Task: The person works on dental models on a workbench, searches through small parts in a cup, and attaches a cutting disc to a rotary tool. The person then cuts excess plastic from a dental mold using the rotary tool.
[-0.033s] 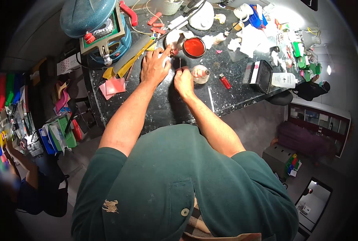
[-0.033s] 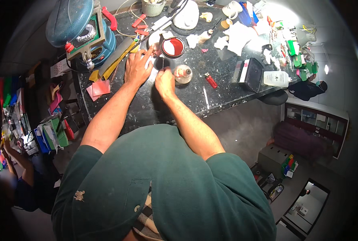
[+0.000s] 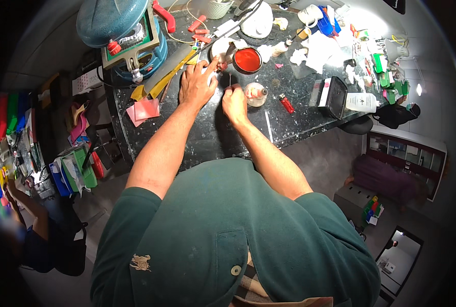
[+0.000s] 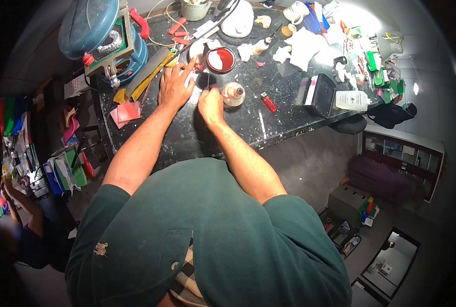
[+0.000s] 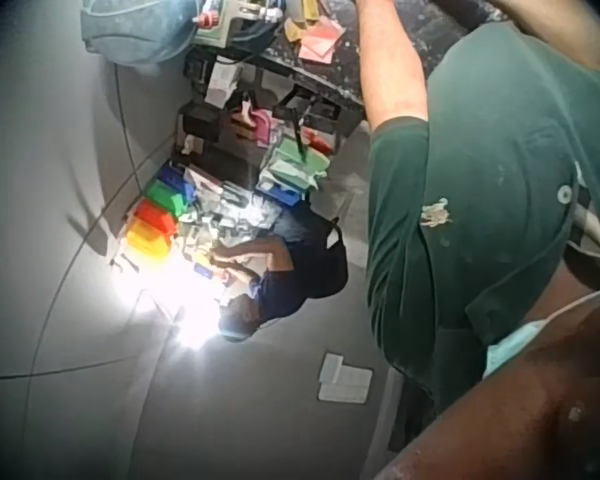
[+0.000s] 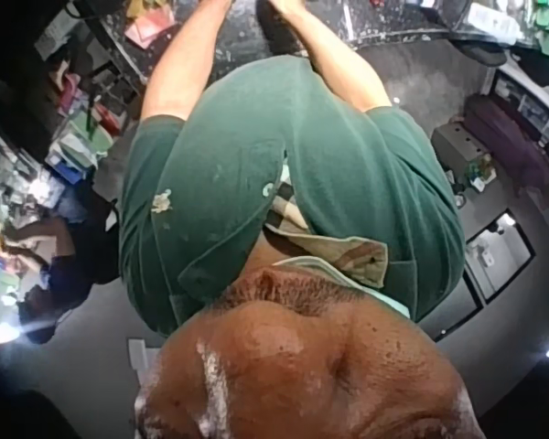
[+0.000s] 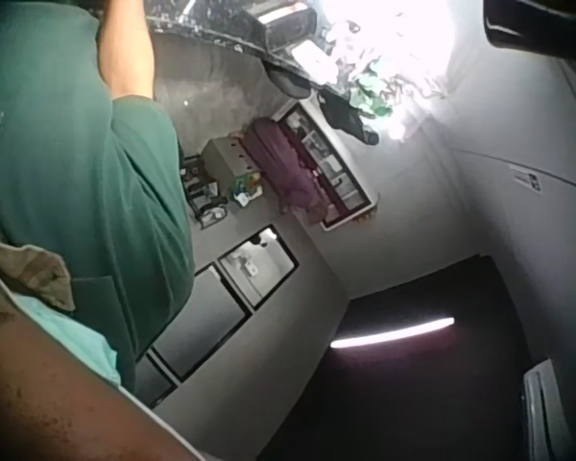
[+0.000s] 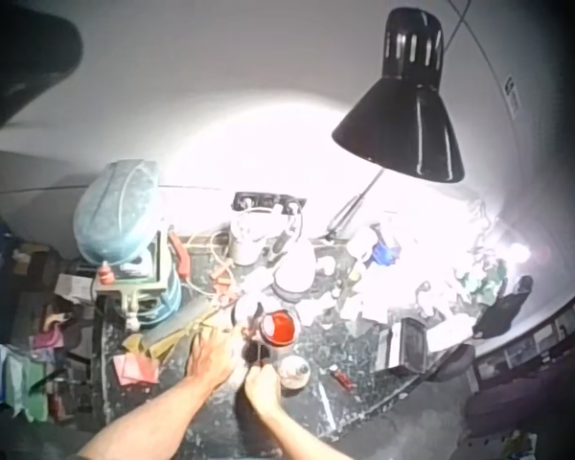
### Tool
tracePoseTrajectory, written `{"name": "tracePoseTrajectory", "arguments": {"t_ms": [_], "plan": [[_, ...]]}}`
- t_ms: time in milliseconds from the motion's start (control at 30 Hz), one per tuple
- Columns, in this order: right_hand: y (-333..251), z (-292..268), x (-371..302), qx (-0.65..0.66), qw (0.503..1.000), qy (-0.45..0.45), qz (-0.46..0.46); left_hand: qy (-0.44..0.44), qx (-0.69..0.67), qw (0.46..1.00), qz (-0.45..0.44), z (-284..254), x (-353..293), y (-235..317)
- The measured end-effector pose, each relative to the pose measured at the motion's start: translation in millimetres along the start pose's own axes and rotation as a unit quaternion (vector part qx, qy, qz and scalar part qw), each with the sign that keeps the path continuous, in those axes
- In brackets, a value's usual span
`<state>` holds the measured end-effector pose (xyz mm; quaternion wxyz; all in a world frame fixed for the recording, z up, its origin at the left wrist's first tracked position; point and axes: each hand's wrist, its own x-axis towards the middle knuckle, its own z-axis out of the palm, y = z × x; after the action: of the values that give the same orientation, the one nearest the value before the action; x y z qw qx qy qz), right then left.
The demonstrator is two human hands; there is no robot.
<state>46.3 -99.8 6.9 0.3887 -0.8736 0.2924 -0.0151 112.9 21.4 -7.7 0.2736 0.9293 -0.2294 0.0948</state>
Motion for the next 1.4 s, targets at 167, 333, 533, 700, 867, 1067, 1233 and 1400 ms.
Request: {"name": "tracePoseTrajectory", "arguments": {"t_ms": [167, 333, 533, 700, 867, 1067, 1233, 1400], "plan": [[-9, 0, 7, 0.026, 1.000, 0.017, -0.005, -0.011, 0.000, 1.000, -0.003, 0, -1, 1], [-8, 5, 13, 0.028, 0.999, 0.013, 0.024, -0.021, -0.018, 1.000, -0.005, 0, 0, 1], [-10, 9, 10, -0.004, 0.997, 0.059, -0.051, -0.031, -0.009, 0.999, -0.001, 1, 1, -1], [-10, 12, 13, -0.015, 0.998, 0.042, -0.040, -0.031, -0.004, 1.000, 0.002, 3, 1, -1], [-12, 13, 12, -0.001, 0.998, 0.052, -0.046, -0.027, 0.000, 1.000, 0.009, 1, 2, 0], [-12, 15, 7, 0.011, 0.998, 0.054, -0.029, -0.020, 0.002, 1.000, 0.013, 3, 2, -2], [-6, 18, 5, 0.025, 0.995, 0.082, -0.058, -0.026, -0.006, 1.000, 0.012, 2, 1, -1], [1, 19, 7, 0.032, 0.992, 0.092, -0.080, -0.018, -0.004, 1.000, 0.017, 1, 0, 0]]}}
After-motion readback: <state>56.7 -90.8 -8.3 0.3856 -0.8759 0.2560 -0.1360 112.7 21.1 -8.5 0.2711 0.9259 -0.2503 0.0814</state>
